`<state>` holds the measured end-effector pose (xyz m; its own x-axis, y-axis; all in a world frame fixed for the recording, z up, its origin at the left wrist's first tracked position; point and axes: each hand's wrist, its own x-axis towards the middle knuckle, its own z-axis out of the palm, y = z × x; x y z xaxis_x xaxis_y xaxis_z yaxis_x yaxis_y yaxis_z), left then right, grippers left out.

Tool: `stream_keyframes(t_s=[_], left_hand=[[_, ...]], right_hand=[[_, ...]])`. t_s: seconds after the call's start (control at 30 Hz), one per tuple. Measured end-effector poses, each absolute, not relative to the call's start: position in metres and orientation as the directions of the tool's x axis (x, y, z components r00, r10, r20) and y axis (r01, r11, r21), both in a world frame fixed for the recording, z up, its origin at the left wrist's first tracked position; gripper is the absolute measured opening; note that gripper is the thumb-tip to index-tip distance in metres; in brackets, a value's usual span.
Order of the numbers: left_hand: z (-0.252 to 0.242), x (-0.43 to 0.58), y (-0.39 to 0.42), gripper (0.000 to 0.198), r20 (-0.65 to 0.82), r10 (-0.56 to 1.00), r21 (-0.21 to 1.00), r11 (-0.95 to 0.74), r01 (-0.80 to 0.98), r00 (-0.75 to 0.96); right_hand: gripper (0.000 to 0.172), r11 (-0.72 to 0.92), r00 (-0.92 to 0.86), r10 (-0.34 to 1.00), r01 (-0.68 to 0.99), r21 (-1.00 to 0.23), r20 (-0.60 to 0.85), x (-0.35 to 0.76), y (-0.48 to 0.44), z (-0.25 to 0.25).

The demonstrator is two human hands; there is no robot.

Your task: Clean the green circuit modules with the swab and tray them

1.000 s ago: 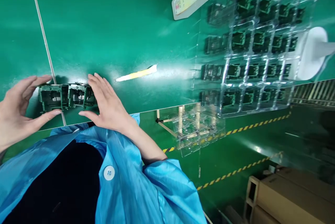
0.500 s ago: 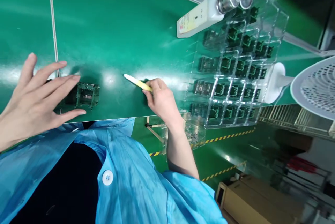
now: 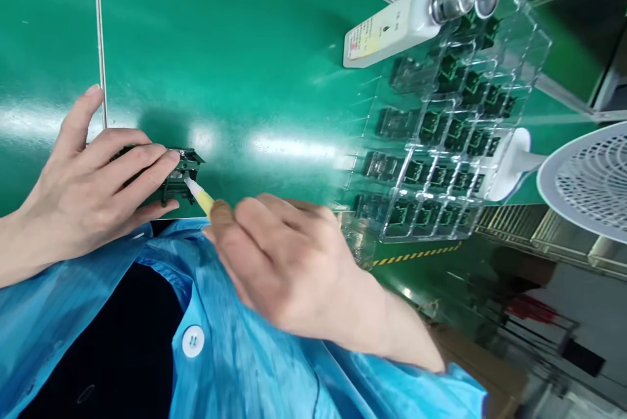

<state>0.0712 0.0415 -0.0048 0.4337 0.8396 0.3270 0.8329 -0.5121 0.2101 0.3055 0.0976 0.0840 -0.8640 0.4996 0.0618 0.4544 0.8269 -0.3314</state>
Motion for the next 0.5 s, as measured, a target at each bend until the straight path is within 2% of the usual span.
stream_keyframes(t_s=[0.13, 0.23, 0.33, 0.43, 0.5], left_hand=[[-0.001, 0.076, 0.042, 0.027, 0.354, 0.828, 0.165, -0.513, 0.842, 0.435], [0.000, 0.080, 0.042, 0.024, 0.380, 0.803, 0.129, -0.537, 0.834, 0.459], [0.001, 0.082, 0.043, 0.027, 0.363, 0.804, 0.135, -0.545, 0.828, 0.470], [-0.001, 0.082, 0.043, 0.027, 0.349, 0.821, 0.165, -0.528, 0.833, 0.451], [-0.002, 0.081, 0.044, 0.025, 0.362, 0.824, 0.184, -0.522, 0.833, 0.436]], right_hand=[[0.029, 0.918, -0.947, 0.321, 0.306, -0.251, 0.020, 0.284, 0.108, 0.078], [0.029, 0.954, -0.976, 0.215, 0.216, -0.206, -0.027, 0.272, 0.111, 0.079], [0.028, 0.963, -0.983, 0.169, 0.180, -0.202, -0.071, 0.270, 0.110, 0.086], [0.028, 0.927, -0.971, 0.222, 0.239, -0.290, -0.091, 0.279, 0.108, 0.097], [0.030, 0.825, -0.914, 0.402, 0.389, -0.411, -0.057, 0.292, 0.108, 0.106]])
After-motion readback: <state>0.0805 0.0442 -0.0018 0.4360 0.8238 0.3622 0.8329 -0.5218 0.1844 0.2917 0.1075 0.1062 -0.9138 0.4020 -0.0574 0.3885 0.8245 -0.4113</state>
